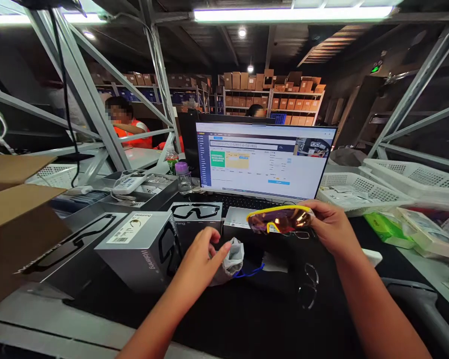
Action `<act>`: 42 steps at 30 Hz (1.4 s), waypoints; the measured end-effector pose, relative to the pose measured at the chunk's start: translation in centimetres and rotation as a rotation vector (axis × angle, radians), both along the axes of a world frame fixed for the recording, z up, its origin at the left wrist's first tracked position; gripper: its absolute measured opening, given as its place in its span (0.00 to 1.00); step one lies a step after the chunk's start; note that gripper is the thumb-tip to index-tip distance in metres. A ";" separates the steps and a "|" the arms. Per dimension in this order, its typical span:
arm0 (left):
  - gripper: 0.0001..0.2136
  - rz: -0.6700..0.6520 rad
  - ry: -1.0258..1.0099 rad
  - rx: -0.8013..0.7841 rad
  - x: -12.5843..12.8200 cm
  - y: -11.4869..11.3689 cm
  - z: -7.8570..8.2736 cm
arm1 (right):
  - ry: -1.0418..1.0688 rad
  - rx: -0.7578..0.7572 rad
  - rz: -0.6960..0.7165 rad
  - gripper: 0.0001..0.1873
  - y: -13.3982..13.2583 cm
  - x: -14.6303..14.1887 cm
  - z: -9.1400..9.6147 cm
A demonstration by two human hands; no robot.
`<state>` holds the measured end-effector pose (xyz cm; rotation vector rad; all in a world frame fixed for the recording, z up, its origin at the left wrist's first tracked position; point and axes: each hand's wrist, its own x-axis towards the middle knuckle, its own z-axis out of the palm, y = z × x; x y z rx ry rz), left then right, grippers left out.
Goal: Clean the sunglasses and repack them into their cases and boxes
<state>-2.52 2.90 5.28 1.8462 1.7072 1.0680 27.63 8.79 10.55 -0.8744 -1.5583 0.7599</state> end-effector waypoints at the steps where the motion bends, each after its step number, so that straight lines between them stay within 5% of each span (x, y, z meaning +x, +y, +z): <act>1: 0.16 0.023 -0.009 -0.032 0.1 -0.3 -0.9 | -0.010 0.017 0.022 0.13 0.1 -0.2 -0.1; 8: 0.11 0.158 0.082 -0.063 1.9 -1.8 -4.0 | -0.009 -0.016 0.142 0.18 -0.5 -2.5 -0.7; 14: 0.12 0.098 -0.117 0.021 0.9 -2.0 -5.2 | 0.119 -0.368 0.370 0.24 -1.0 -3.6 -1.1; 23: 0.16 0.114 -0.489 0.075 1.7 -4.0 -5.3 | -0.146 -0.533 0.419 0.21 -2.1 -5.2 -1.9; 29: 0.19 0.130 -0.420 0.152 2.3 -5.1 -6.6 | -0.299 -0.552 0.471 0.13 -3.8 -5.1 -1.7; 38: 0.13 0.193 -0.044 -0.042 2.6 -5.3 -6.4 | -0.183 -0.647 0.382 0.27 -4.2 -6.9 -1.7; 42: 0.13 0.168 -0.093 0.017 2.5 -5.1 -6.8 | -0.207 -0.633 0.383 0.19 -4.5 -8.0 -2.8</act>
